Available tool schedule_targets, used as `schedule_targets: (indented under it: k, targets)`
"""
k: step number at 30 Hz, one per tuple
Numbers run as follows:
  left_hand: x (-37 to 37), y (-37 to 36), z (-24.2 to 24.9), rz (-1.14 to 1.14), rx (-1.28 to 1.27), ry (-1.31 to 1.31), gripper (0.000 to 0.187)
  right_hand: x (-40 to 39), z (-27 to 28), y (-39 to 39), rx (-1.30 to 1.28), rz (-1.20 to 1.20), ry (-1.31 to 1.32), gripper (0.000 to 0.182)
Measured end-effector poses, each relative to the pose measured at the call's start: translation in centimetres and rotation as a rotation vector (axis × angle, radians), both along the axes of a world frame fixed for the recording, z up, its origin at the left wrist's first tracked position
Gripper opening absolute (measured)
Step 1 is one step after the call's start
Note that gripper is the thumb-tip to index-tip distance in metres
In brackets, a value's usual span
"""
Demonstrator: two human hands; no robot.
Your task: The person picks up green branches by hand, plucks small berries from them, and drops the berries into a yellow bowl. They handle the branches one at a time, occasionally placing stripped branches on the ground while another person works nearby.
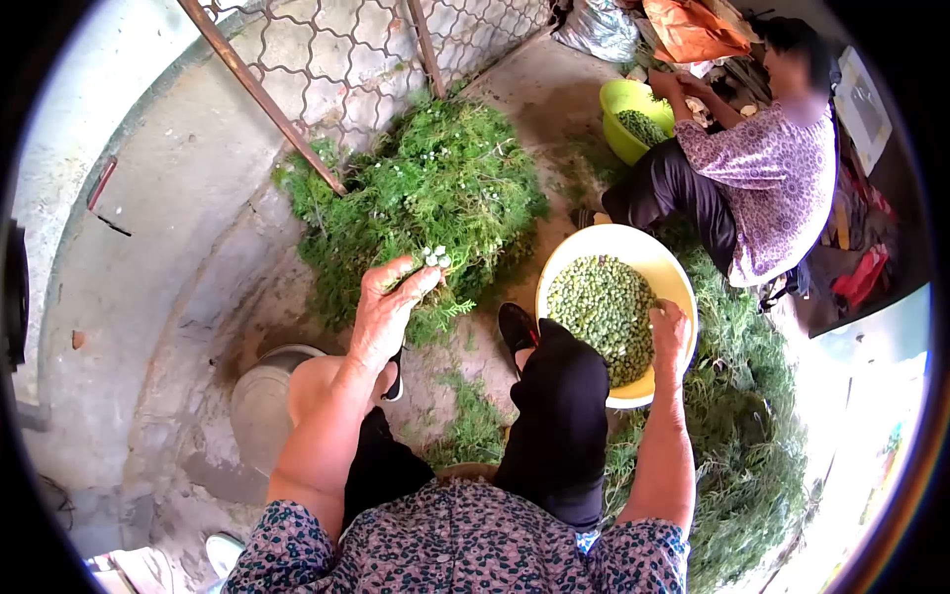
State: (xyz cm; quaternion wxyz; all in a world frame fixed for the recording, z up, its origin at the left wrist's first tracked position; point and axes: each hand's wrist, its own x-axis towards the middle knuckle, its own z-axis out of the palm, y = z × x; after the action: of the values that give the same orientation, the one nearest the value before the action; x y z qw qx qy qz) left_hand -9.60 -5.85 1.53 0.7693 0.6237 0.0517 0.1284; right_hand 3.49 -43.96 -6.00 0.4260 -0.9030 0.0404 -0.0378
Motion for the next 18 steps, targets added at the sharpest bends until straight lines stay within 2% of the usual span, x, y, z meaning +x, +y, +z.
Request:
schedule_targets:
  k: [1,3,5,7,9,11,16,18]
  targets:
    - [-0.6,-0.5,0.3,-0.004,0.004,-0.003,0.015,-0.3,-0.3,-0.9,0.004,-0.004,-0.003,0.035]
    - [-1.9,-1.8,1.6,0.021,0.033,-0.036,0.015,-1.2,0.9,-0.6,-0.186,-0.052,-0.047,0.034]
    - [-3.7,-3.1,3.3,0.031,0.045,0.023,0.016,-2.7,3.0,1.3,-0.102,-0.051,-0.107,0.030]
    - [-5.1,-4.3,3.8,0.041,0.054,0.085,0.016,-5.6,7.2,4.9,0.076,0.094,-0.222,0.023]
    - [-6.1,-5.6,3.7,0.016,0.048,-0.030,0.016,-8.4,10.2,8.2,0.269,0.252,-0.200,0.020]
    - [-7.2,-6.3,3.5,0.001,0.122,-0.042,0.017,-11.7,12.6,11.4,0.419,0.431,-0.290,0.023]
    - [-10.0,-7.5,3.7,0.016,0.254,-0.059,0.013,-16.4,14.9,14.8,0.345,0.808,-0.446,0.036]
    - [-11.3,-7.7,3.6,0.009,0.261,-0.052,0.013,-17.5,15.0,15.3,0.357,0.825,-0.340,0.038]
